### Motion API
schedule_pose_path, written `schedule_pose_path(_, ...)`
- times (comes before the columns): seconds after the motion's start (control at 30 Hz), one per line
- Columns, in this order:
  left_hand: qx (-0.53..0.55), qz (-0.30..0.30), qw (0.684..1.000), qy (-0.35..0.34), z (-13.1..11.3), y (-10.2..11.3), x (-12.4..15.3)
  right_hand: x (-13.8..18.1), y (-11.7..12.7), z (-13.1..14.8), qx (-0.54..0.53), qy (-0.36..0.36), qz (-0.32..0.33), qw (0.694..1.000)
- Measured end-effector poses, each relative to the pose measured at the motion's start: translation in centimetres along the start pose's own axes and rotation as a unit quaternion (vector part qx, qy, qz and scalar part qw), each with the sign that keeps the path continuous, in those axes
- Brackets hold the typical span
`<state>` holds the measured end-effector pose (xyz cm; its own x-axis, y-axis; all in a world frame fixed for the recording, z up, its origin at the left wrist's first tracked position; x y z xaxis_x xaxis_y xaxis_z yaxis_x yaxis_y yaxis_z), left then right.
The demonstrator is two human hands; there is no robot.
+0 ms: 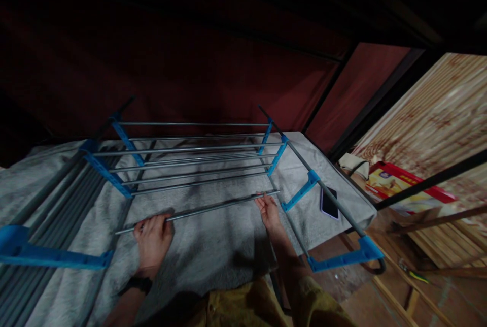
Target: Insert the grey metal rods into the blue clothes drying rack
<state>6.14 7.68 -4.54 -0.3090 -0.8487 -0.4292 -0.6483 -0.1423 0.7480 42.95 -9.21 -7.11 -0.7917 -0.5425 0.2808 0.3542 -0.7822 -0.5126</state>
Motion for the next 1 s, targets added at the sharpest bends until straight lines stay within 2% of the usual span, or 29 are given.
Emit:
schedule_pose_path(0.13, -0.022, -0.012, 1.000, 0.010, 0.0, 0.1, 0.0, -0.1, 0.1, -0.1, 0.007, 0.004, -0.011, 1.000)
schedule_pose_path(0.3, -0.033, -0.019, 0.999, 0.024, -0.5, 0.6, 0.2, -0.1, 0.1, 0.0, 0.005, 0.042, 0.035, 0.998)
schedule_pose_path(0.43, -0.033, -0.028, 0.998, 0.056, -0.9, 1.4, 0.3, 0.1, -0.1, 0.3, -0.011, 0.028, 0.014, 0.999)
schedule_pose_path(0.6, -0.030, -0.046, 0.994, 0.095, -0.8, 2.5, 0.5, 0.1, 0.0, 0.2, 0.014, 0.062, 0.051, 0.997)
schedule_pose_path(0.83, 0.017, -0.117, 0.978, 0.172, 0.4, 2.7, 0.5, -0.7, 1.2, -0.8, 0.010, 0.063, 0.024, 0.998)
schedule_pose_path(1.0, 0.082, -0.126, 0.967, 0.206, 1.6, 2.3, 0.5, -1.2, 1.7, -1.1, 0.030, 0.069, 0.030, 0.997)
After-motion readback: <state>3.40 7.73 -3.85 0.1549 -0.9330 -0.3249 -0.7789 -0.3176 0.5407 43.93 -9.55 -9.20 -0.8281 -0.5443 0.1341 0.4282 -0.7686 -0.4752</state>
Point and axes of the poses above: each hand's wrist, its own x-axis away from the middle knuckle, its own y-axis out of the back of the hand, z = x × y, the point moved 1 cm from there along -x, towards the middle knuckle, and after that the axes turned 4 degrees about x, right-handed, at the moved point
